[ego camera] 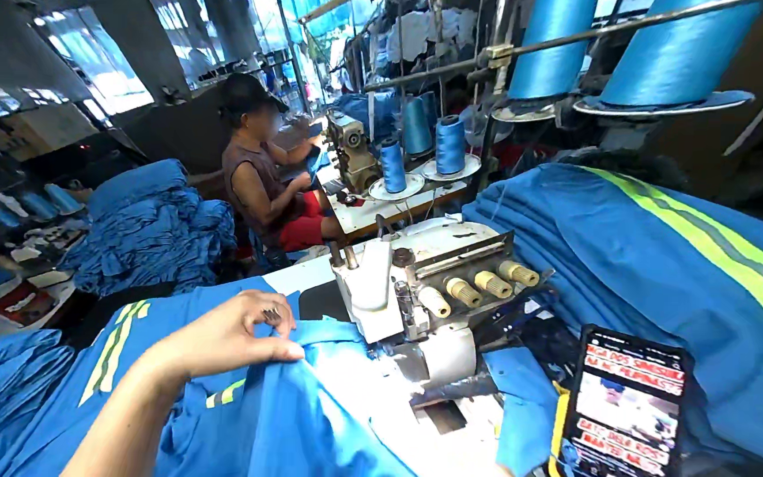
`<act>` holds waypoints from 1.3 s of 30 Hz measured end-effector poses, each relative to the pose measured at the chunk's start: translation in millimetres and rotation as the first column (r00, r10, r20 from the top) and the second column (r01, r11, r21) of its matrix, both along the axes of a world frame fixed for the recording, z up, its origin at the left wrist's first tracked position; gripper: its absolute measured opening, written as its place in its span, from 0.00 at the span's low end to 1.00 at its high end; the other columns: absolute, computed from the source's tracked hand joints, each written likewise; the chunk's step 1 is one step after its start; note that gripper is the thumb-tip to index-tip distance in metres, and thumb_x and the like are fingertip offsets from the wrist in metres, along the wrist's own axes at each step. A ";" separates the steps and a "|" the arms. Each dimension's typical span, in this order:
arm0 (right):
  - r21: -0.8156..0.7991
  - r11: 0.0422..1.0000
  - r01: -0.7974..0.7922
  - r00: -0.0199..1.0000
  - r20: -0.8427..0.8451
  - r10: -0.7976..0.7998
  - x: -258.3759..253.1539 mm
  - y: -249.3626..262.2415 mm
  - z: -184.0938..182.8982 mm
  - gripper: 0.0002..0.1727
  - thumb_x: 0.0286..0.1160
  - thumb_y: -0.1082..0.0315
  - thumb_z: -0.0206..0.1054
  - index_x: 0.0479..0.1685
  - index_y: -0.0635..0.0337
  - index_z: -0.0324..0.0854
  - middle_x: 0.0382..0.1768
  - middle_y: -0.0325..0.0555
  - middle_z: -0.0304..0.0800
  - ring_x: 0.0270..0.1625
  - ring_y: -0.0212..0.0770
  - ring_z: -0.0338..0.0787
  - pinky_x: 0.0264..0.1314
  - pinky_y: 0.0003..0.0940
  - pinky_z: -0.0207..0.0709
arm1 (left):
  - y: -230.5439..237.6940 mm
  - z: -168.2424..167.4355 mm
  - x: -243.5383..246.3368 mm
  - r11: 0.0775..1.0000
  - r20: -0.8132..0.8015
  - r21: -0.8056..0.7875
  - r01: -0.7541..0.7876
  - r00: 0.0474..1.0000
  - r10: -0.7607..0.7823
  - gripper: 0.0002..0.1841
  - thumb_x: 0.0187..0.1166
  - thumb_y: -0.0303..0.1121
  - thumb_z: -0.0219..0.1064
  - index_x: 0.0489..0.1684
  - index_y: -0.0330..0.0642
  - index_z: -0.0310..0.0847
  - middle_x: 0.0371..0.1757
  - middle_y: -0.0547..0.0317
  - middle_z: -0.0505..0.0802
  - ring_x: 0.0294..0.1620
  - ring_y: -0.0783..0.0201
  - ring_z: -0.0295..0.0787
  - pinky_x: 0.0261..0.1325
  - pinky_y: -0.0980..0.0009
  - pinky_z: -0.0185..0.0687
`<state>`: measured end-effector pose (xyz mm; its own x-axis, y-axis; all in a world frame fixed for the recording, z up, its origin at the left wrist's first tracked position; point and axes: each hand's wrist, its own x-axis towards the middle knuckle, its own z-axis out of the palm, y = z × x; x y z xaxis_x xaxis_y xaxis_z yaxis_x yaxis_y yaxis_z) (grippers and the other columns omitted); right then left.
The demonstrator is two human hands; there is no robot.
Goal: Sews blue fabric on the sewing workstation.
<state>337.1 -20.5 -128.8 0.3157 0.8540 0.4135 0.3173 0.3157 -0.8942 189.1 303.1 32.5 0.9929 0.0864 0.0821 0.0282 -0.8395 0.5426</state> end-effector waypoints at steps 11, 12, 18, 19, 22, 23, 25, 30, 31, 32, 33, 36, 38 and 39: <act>0.159 0.987 0.017 0.994 -0.106 0.000 19.0 51.6 -9.3 0.07 0.78 0.73 0.69 0.42 0.71 0.88 0.49 0.49 0.92 0.57 0.26 0.88 0.65 0.21 0.81 | -40.3 8.6 20.3 0.954 0.155 -0.260 0.147 0.982 -0.109 0.11 0.76 0.49 0.74 0.34 0.54 0.88 0.35 0.77 0.91 0.40 0.84 0.87 0.45 0.85 0.85; 0.168 0.986 0.012 0.994 -0.108 0.006 19.2 51.8 -11.1 0.06 0.78 0.73 0.69 0.41 0.70 0.88 0.49 0.48 0.92 0.58 0.27 0.88 0.66 0.21 0.81 | -51.3 8.0 22.9 0.965 0.154 -0.200 0.167 0.978 -0.138 0.13 0.76 0.50 0.74 0.32 0.51 0.86 0.33 0.77 0.90 0.37 0.87 0.85 0.41 0.88 0.83; 0.211 0.976 -0.053 0.993 -0.090 0.073 19.6 49.3 -16.9 0.07 0.80 0.75 0.66 0.42 0.71 0.89 0.51 0.51 0.93 0.62 0.31 0.88 0.71 0.26 0.79 | -103.1 -13.0 29.5 0.955 0.065 0.204 0.213 0.971 -0.231 0.20 0.81 0.52 0.67 0.29 0.43 0.80 0.21 0.59 0.81 0.24 0.65 0.77 0.27 0.69 0.72; 0.213 0.976 -0.053 0.994 -0.080 0.071 19.2 49.3 -17.9 0.07 0.80 0.74 0.66 0.41 0.70 0.89 0.50 0.51 0.93 0.62 0.31 0.88 0.71 0.26 0.78 | -99.4 -21.4 29.0 0.955 0.044 0.213 0.207 0.974 -0.221 0.21 0.81 0.53 0.67 0.29 0.44 0.80 0.21 0.61 0.80 0.24 0.65 0.77 0.27 0.69 0.71; 0.198 0.980 -0.028 0.997 -0.070 0.043 18.8 50.1 -19.1 0.08 0.79 0.74 0.68 0.37 0.70 0.88 0.48 0.49 0.93 0.59 0.28 0.88 0.69 0.22 0.79 | -64.9 -35.7 20.9 0.953 -0.153 0.299 0.057 0.988 -0.011 0.24 0.77 0.58 0.65 0.28 0.44 0.85 0.25 0.58 0.88 0.32 0.58 0.87 0.49 0.49 0.80; 0.198 0.980 -0.018 0.998 -0.062 0.031 19.4 51.9 -18.4 0.08 0.79 0.74 0.68 0.36 0.70 0.89 0.46 0.49 0.93 0.57 0.28 0.88 0.67 0.21 0.79 | -49.3 -36.9 15.1 0.953 -0.224 0.304 -0.011 0.971 0.083 0.25 0.77 0.57 0.66 0.30 0.41 0.87 0.28 0.54 0.90 0.38 0.54 0.90 0.61 0.41 0.75; 0.205 0.979 -0.015 1.000 -0.021 0.019 21.6 58.1 -16.0 0.08 0.79 0.73 0.68 0.37 0.70 0.89 0.45 0.50 0.92 0.55 0.29 0.88 0.65 0.20 0.79 | -19.4 -37.9 -3.8 0.956 -0.256 0.274 -0.104 0.950 0.177 0.26 0.77 0.56 0.68 0.37 0.37 0.92 0.36 0.50 0.95 0.49 0.49 0.92 0.76 0.31 0.62; 0.218 0.976 -0.025 1.000 0.016 0.022 25.0 65.1 -17.9 0.09 0.80 0.69 0.68 0.40 0.67 0.89 0.44 0.48 0.91 0.54 0.29 0.88 0.61 0.19 0.80 | -18.9 7.1 -34.6 0.975 0.116 0.216 -0.045 0.993 0.020 0.16 0.80 0.56 0.66 0.29 0.61 0.90 0.42 0.80 0.93 0.56 0.77 0.87 0.76 0.53 0.71; 0.212 0.977 -0.023 1.000 0.016 0.020 24.4 63.7 -16.9 0.09 0.80 0.69 0.68 0.40 0.67 0.89 0.44 0.48 0.90 0.53 0.28 0.87 0.61 0.18 0.80 | -33.8 23.9 -34.9 0.982 0.142 0.190 0.008 0.989 -0.035 0.16 0.81 0.57 0.65 0.29 0.62 0.89 0.41 0.81 0.92 0.55 0.79 0.86 0.76 0.59 0.72; 0.200 0.979 -0.025 1.000 0.020 0.021 23.3 60.8 -13.8 0.09 0.80 0.69 0.67 0.40 0.67 0.89 0.44 0.48 0.90 0.53 0.28 0.87 0.61 0.18 0.79 | -51.9 40.1 -33.5 0.979 0.142 0.185 0.083 0.984 -0.111 0.16 0.82 0.56 0.64 0.29 0.60 0.87 0.38 0.79 0.92 0.52 0.79 0.86 0.73 0.64 0.72; 0.181 0.983 -0.036 0.999 0.025 0.032 21.5 55.4 -8.2 0.09 0.80 0.70 0.67 0.39 0.68 0.89 0.45 0.50 0.90 0.53 0.28 0.87 0.61 0.18 0.79 | -71.4 55.2 -31.1 0.966 0.101 0.186 0.179 0.975 -0.200 0.17 0.85 0.53 0.63 0.30 0.55 0.87 0.35 0.74 0.91 0.48 0.77 0.86 0.71 0.66 0.71; 0.142 0.985 -0.098 0.995 0.036 0.093 15.8 32.1 10.5 0.09 0.77 0.75 0.67 0.34 0.74 0.88 0.41 0.57 0.91 0.53 0.35 0.88 0.62 0.23 0.78 | -118.1 80.3 -19.3 0.920 -0.112 0.179 0.348 0.936 -0.332 0.17 0.87 0.42 0.63 0.35 0.38 0.89 0.31 0.51 0.88 0.42 0.55 0.84 0.68 0.54 0.66; 0.131 0.984 -0.121 0.992 0.035 0.117 14.5 17.4 13.2 0.11 0.81 0.72 0.66 0.35 0.75 0.86 0.41 0.58 0.90 0.53 0.35 0.88 0.63 0.24 0.77 | -112.9 65.9 -14.4 0.871 -0.124 0.422 0.251 0.968 -0.219 0.15 0.85 0.44 0.64 0.35 0.45 0.90 0.32 0.59 0.91 0.41 0.59 0.88 0.63 0.51 0.72; 0.115 0.986 -0.118 0.993 0.027 0.115 14.9 13.2 11.1 0.12 0.82 0.71 0.66 0.36 0.75 0.86 0.42 0.58 0.90 0.54 0.35 0.88 0.64 0.24 0.77 | -99.6 50.7 -12.1 0.816 -0.051 0.559 0.147 0.988 -0.143 0.14 0.80 0.48 0.65 0.31 0.51 0.89 0.30 0.68 0.90 0.38 0.66 0.88 0.59 0.54 0.77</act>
<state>352.0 -7.3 -117.7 0.2075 0.8304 0.5171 0.2897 0.4527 -0.8433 177.0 203.4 83.2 0.9908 -0.1179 0.0660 -0.1167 -0.9929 -0.0211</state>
